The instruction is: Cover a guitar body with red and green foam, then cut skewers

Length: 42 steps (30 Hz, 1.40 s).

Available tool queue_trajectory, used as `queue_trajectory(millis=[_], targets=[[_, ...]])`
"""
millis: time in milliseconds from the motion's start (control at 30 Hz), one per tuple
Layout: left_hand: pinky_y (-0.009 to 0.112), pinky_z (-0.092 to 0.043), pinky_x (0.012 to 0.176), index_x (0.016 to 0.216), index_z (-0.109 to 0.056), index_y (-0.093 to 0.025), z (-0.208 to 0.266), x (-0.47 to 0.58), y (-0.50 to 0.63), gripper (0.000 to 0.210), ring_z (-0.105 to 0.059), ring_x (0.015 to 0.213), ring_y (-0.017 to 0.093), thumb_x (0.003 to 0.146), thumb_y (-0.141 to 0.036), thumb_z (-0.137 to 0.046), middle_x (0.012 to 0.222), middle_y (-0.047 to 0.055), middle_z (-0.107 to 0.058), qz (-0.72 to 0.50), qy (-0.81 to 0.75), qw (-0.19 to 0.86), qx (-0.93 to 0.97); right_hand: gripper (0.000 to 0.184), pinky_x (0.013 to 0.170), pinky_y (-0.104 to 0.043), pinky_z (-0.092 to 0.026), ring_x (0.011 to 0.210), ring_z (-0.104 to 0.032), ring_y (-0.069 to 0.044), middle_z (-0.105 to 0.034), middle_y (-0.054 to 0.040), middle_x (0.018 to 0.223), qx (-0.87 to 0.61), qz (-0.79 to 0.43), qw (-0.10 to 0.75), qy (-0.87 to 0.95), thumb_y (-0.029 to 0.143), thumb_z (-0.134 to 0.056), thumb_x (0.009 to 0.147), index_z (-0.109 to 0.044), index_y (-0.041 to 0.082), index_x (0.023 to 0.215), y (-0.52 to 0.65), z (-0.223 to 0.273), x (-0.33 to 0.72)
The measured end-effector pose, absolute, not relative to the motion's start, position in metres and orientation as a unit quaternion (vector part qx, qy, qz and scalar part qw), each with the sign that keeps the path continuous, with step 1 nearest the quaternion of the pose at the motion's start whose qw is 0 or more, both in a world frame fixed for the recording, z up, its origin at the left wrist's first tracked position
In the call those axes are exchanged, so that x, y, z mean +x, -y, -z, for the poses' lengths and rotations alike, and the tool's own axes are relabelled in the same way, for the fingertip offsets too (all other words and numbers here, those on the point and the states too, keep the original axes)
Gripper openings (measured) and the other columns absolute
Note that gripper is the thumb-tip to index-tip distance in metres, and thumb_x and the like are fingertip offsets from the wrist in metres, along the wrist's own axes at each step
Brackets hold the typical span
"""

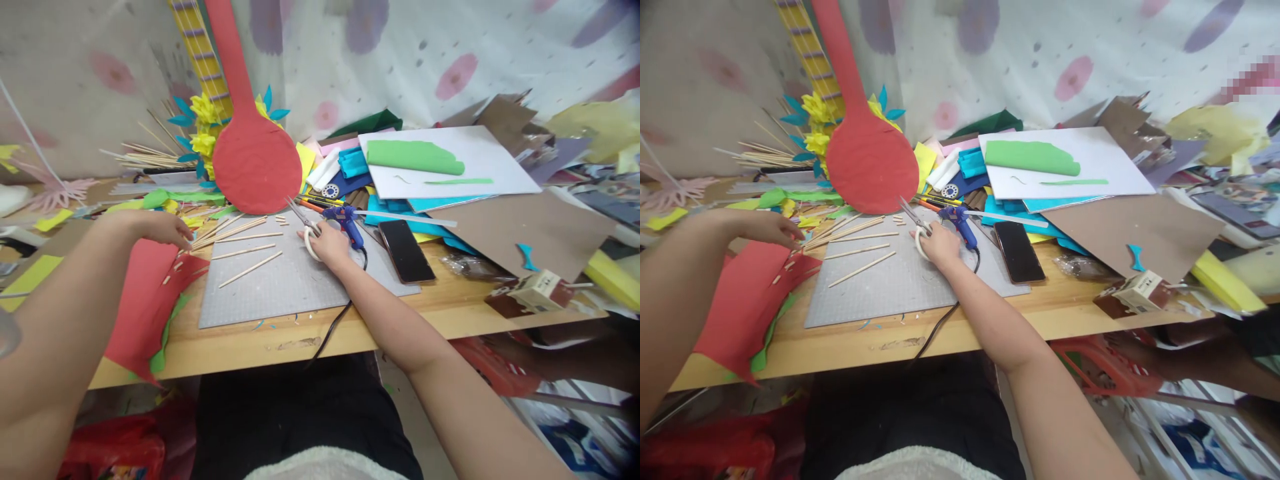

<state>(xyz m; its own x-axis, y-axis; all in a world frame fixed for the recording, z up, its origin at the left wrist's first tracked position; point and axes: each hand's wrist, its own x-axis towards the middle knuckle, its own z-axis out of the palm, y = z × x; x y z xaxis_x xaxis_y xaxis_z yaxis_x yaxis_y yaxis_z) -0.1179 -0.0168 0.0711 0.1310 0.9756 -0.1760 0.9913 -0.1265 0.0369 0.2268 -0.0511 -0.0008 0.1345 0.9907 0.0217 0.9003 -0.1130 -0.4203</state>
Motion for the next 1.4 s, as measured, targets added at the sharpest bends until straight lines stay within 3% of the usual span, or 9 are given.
queue_trajectory(millis=[100,267,400,500,633,833,1033,1200,1400], targets=[[0.023,-0.040,0.068,0.094,-0.067,-0.018,-0.073,-0.094,0.002,0.034,-0.058,0.076,0.016,0.070,-0.042,-0.063,0.085,0.004,-0.068,0.156,-0.631,0.106,0.753,0.050,0.077,-0.034,-0.046,0.094,-0.064,-0.027,-0.068,-0.0087,0.096,-0.736,-0.135,0.167,0.642,0.065,-0.041,0.083,-0.061,0.022,0.099,0.053,-0.002,0.226],[0.030,-0.040,0.087,0.120,-0.056,-0.018,-0.052,-0.033,0.004,0.069,-0.054,0.109,0.027,0.067,-0.061,-0.057,0.121,0.014,-0.057,0.103,-0.533,0.092,0.835,0.038,0.077,-0.034,-0.046,0.097,-0.062,-0.027,-0.066,-0.0102,0.102,-0.727,-0.135,0.151,0.656,0.049,-0.047,0.084,-0.057,0.020,0.106,0.056,-0.002,0.223],[0.036,-0.036,0.097,0.130,-0.046,-0.015,-0.029,-0.013,0.014,0.093,-0.043,0.122,0.032,0.055,-0.067,-0.063,0.130,0.018,-0.048,0.082,-0.518,0.078,0.848,0.036,0.080,-0.032,-0.046,0.102,-0.060,-0.025,-0.064,-0.0121,0.111,-0.711,-0.120,0.147,0.677,0.040,-0.050,0.082,-0.055,0.018,0.110,0.057,0.000,0.222],[0.036,-0.040,0.092,0.118,-0.054,-0.013,-0.023,-0.010,0.011,0.085,-0.049,0.115,0.032,0.054,-0.067,-0.064,0.123,0.019,-0.053,0.079,-0.515,0.096,0.848,0.032,0.081,-0.032,-0.047,0.102,-0.061,-0.025,-0.064,-0.0128,0.111,-0.704,-0.106,0.144,0.688,0.037,-0.048,0.083,-0.057,0.017,0.107,0.058,-0.002,0.224],[0.030,-0.044,0.075,0.099,-0.059,-0.018,-0.025,-0.008,0.009,0.054,-0.059,0.092,0.025,0.063,-0.058,-0.060,0.103,0.012,-0.064,0.085,-0.496,0.147,0.851,0.032,0.080,-0.033,-0.047,0.095,-0.064,-0.027,-0.067,-0.0147,0.103,-0.712,-0.090,0.111,0.687,0.036,-0.046,0.084,-0.061,0.014,0.102,0.056,-0.007,0.228],[0.025,-0.039,0.058,0.087,-0.059,-0.021,-0.026,0.000,0.022,0.031,-0.059,0.067,0.017,0.069,-0.046,-0.054,0.083,0.004,-0.067,0.094,-0.491,0.191,0.845,0.035,0.080,-0.033,-0.047,0.095,-0.065,-0.027,-0.069,-0.0165,0.099,-0.712,-0.084,0.084,0.692,0.038,-0.048,0.083,-0.065,0.012,0.099,0.054,-0.007,0.231],[0.025,-0.040,0.059,0.084,-0.060,-0.021,-0.031,-0.005,0.014,0.031,-0.060,0.071,0.017,0.071,-0.049,-0.052,0.085,0.004,-0.069,0.091,-0.507,0.182,0.838,0.036,0.078,-0.032,-0.048,0.093,-0.066,-0.028,-0.070,-0.0153,0.096,-0.716,-0.080,0.098,0.686,0.040,-0.048,0.083,-0.066,0.012,0.098,0.051,-0.003,0.232],[0.028,-0.041,0.063,0.084,-0.060,-0.019,-0.035,-0.025,-0.009,0.021,-0.062,0.079,0.021,0.074,-0.032,-0.046,0.090,0.008,-0.069,-0.025,-0.631,0.057,0.773,0.036,0.078,-0.033,-0.048,0.093,-0.066,-0.027,-0.069,-0.0149,0.097,-0.718,-0.075,0.104,0.685,0.041,-0.046,0.084,-0.064,0.014,0.099,0.051,-0.001,0.230],[0.028,-0.041,0.061,0.083,-0.061,-0.019,-0.024,-0.036,-0.023,0.019,-0.062,0.080,0.022,0.072,-0.032,-0.051,0.091,0.008,-0.069,-0.028,-0.668,0.054,0.742,0.035,0.076,-0.033,-0.048,0.091,-0.066,-0.027,-0.068,-0.0140,0.096,-0.717,-0.075,0.112,0.684,0.042,-0.046,0.085,-0.063,0.016,0.099,0.051,0.003,0.230]])
